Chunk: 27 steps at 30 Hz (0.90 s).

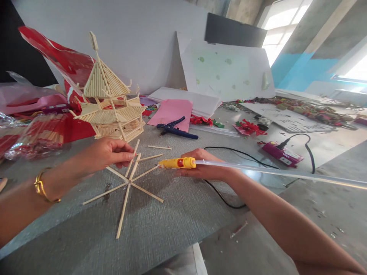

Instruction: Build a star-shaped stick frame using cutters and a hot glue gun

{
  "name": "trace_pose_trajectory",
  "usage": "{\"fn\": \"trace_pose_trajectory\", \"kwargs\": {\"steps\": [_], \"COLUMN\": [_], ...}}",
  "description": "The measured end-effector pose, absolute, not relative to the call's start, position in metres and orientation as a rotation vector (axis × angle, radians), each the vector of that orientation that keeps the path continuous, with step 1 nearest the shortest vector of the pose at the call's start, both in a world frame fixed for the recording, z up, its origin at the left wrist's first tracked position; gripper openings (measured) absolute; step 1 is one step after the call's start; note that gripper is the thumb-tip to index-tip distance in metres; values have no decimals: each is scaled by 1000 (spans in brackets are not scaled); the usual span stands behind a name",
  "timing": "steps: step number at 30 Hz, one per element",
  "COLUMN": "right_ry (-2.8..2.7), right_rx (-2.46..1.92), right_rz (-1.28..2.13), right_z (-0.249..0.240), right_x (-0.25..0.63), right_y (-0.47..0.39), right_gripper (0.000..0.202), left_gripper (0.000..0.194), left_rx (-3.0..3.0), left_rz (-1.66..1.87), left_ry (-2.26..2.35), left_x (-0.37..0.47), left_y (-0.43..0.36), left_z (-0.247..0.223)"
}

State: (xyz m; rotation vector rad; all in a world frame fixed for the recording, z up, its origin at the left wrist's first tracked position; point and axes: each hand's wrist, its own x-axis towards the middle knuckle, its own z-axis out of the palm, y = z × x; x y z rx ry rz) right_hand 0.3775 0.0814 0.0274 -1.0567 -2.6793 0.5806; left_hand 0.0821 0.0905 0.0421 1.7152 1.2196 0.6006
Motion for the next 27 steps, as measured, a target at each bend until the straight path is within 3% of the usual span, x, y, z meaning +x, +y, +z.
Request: {"fn": "trace_pose_trajectory", "kwargs": {"steps": [16,27], "right_ry": [-2613,-2679], "right_rx": [-1187,-1120], "right_rz": [722,623], "right_z": [26,25], "right_x": [386,385], "right_y": [81,81], "right_gripper": [33,33], "left_gripper": [19,20], "left_rx": [1706,1705], "left_rz": [595,598], "left_ry": [1236,1238], "left_x": [84,86], "left_y": [90,91], "left_z": [45,45]}}
